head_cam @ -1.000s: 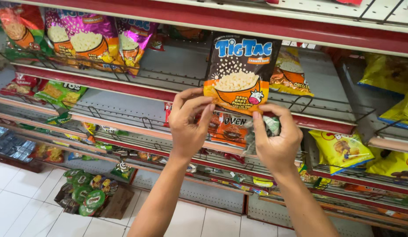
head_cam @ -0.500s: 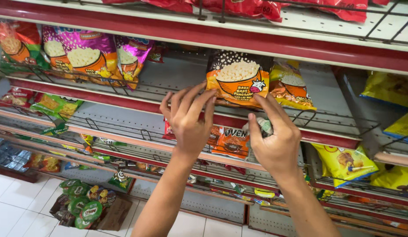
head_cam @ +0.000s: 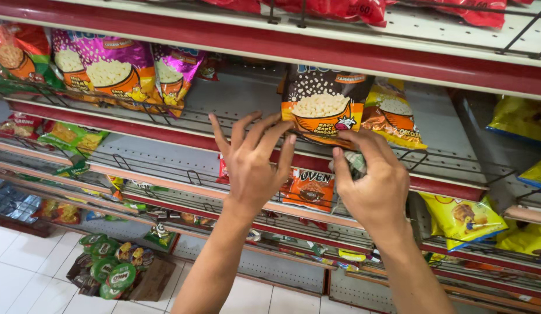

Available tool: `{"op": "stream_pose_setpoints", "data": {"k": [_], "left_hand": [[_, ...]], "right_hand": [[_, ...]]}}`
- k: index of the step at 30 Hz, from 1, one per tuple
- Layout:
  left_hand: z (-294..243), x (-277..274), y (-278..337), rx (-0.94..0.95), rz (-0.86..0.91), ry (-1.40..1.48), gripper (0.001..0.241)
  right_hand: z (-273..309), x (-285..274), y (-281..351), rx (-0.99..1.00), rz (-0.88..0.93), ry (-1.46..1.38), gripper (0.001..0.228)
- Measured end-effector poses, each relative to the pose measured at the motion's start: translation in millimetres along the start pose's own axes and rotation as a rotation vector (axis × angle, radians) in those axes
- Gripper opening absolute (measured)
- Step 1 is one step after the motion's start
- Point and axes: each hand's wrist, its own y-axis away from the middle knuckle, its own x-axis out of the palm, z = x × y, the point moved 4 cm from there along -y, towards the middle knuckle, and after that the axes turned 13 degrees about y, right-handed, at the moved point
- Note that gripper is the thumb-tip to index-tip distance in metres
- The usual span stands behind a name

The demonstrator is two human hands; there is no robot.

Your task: The person takes snack packets from a cardboard box on the floor, wipes them with a cloth, scans the barcode with a handheld scanner, and places them on the store shelf. This process is repeated for multiple packets of different snack brands.

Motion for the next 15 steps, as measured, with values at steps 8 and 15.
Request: {"op": "stream_pose_setpoints", "data": {"k": [8, 15], "left_hand": [[-3.4, -3.0, -2.8, -0.013, 0.048, -0.063, 0.028], [-3.8, -7.5, -8.3, -0.029, 0.140, -0.112, 0.033]], "right_hand": [[2.2, 4.6, -6.5, 0.011, 0.108, 0.147, 0.029], [4.6, -4.6, -11.3, -0.024, 0.167, 0.256, 0.032]]}}
